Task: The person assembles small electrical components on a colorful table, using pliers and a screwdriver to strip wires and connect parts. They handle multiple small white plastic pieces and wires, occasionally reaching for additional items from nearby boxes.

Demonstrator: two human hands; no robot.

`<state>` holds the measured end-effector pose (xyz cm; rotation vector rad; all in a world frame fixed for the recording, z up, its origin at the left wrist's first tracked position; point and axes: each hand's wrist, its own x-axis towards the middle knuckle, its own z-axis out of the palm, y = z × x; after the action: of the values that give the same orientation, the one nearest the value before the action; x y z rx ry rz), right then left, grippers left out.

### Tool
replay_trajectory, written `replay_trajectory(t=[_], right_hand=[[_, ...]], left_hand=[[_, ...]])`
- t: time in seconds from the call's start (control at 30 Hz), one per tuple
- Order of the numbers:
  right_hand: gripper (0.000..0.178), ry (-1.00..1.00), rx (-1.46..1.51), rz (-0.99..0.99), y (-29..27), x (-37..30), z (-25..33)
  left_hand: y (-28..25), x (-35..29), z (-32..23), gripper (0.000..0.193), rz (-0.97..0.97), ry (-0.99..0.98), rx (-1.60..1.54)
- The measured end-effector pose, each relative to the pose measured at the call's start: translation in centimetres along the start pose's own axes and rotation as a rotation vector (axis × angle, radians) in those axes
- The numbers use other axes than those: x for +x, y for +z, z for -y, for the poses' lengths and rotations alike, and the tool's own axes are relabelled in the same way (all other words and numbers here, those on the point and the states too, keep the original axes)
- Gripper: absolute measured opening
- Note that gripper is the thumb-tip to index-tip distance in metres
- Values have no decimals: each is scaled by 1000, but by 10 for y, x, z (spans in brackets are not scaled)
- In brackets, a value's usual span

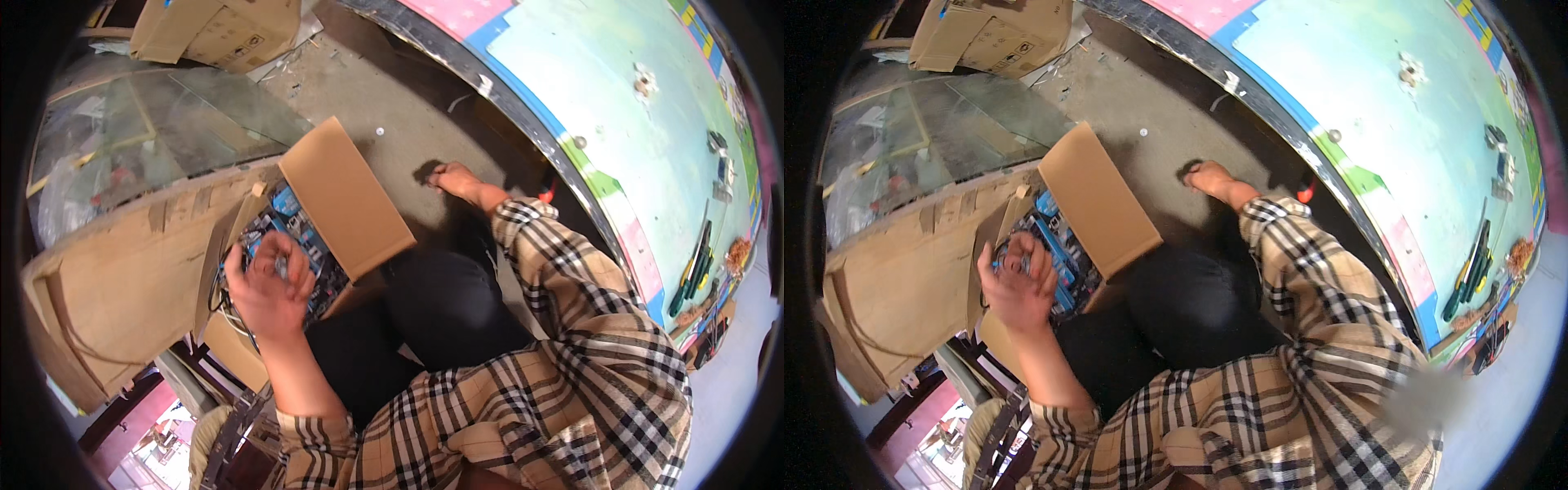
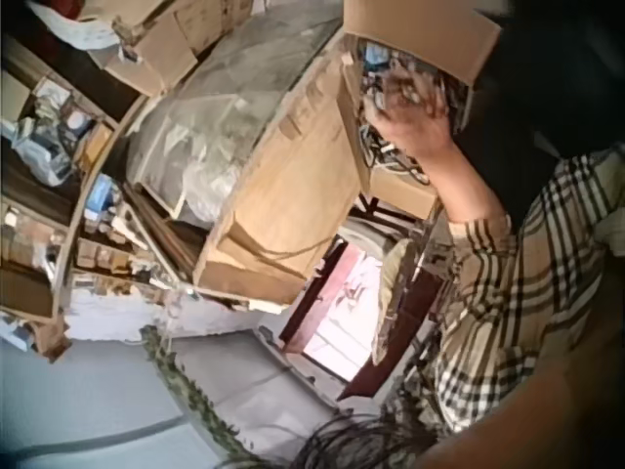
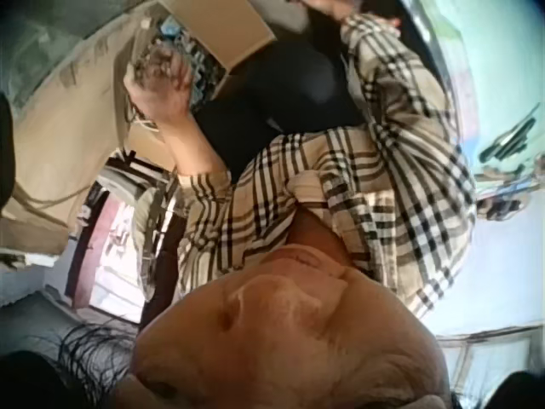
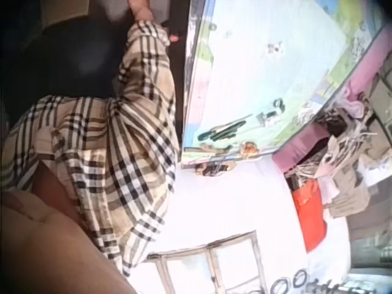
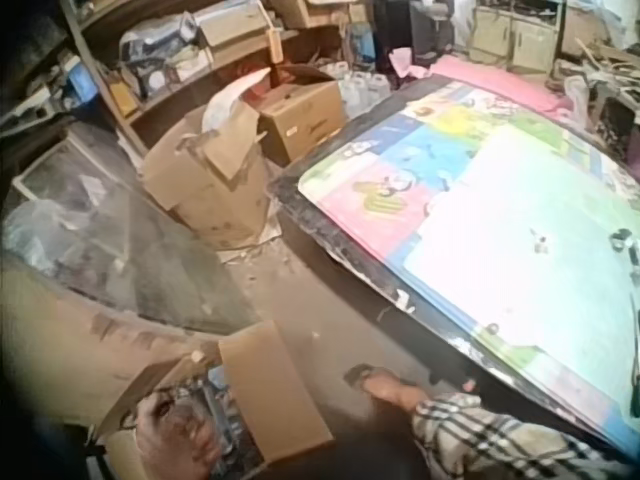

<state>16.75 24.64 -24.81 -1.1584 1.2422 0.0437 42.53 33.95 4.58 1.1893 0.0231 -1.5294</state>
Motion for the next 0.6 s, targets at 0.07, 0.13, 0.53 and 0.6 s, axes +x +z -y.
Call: replay_trajectory(t=[0.07, 0.13, 0.53, 0.6], right_hand=[[26, 50, -136, -125, 6, 33, 31], [33, 63, -311, -218, 17, 47, 32], [29, -175, -803, -323, 28, 123, 43], [28, -80, -860, -229, 28, 117, 45]], left_hand=[[-4, 3, -7, 52, 38, 9, 22], [2, -14, -3, 52, -8, -21, 8], [-1, -31, -13, 66, -166, -110, -262], [0, -33, -15, 65, -167, -127, -269]])
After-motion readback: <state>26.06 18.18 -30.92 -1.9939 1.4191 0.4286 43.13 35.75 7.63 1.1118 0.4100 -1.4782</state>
